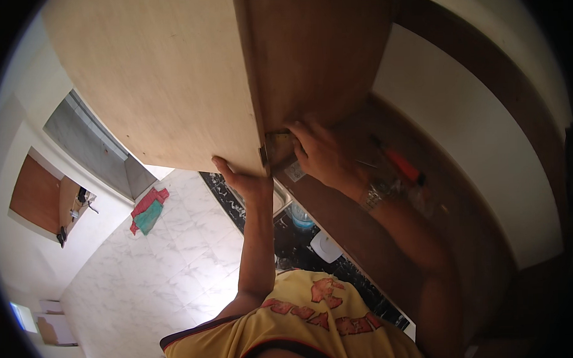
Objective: The person repairs a cabinet by using a screwdriver to tighten a hinge, then removes the cabinet door and manipulates a small hardware component before reattaching parts.
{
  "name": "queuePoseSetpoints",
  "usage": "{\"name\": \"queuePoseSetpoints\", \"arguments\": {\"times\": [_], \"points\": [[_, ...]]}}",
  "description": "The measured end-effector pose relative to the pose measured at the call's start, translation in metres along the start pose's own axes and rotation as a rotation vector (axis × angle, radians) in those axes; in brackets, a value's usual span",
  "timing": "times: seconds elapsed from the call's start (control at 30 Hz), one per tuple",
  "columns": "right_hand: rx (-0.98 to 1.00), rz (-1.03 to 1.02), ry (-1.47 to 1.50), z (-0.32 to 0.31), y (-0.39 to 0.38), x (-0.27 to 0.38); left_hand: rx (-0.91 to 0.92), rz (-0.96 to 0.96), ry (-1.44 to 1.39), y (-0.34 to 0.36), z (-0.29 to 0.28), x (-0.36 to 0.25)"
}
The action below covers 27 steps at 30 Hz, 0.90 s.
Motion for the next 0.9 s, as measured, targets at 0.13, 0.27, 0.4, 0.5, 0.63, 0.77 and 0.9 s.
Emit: {"name": "queuePoseSetpoints", "arguments": {"times": [0.13,0.27,0.4,0.5,0.63,0.77,0.9], "points": [[0.127,0.057,0.015,0.028,-0.008,-0.001,0.031,0.012,0.001,0.004,-0.007,-0.001],[0.168,0.013,0.051,0.039,-0.014,0.006,0.024,-0.015,-0.019,0.004,-0.008,-0.001],[0.197,0.139,0.046,0.04,-0.011,-0.004,-0.015,0.013,-0.004,0.003,-0.001,-0.001],[0.306,0.232,0.111,0.002,0.0,0.013,-0.018,0.022,0.017,0.0,0.003,0.0],[0.049,-0.062,0.125,-0.071,0.01,0.046,-0.059,0.011,0.045,0.0,-0.002,-0.001],[0.197,0.091,0.026,-0.13,0.002,0.047,-0.097,0.033,0.025,-0.001,-0.003,-0.002],[-0.101,0.331,0.224,-0.148,-0.037,0.043,-0.079,0.084,0.022,0.002,-0.009,-0.002]]}}
Point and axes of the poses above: each hand's wrist, its own y-axis towards the middle knuckle, its own z-axis out of the palm, x = y × z, the point moved 5 cm from there along y, towards the middle knuckle, and after that the axes turned 2 degrees about -x, right-handed, at the moved point
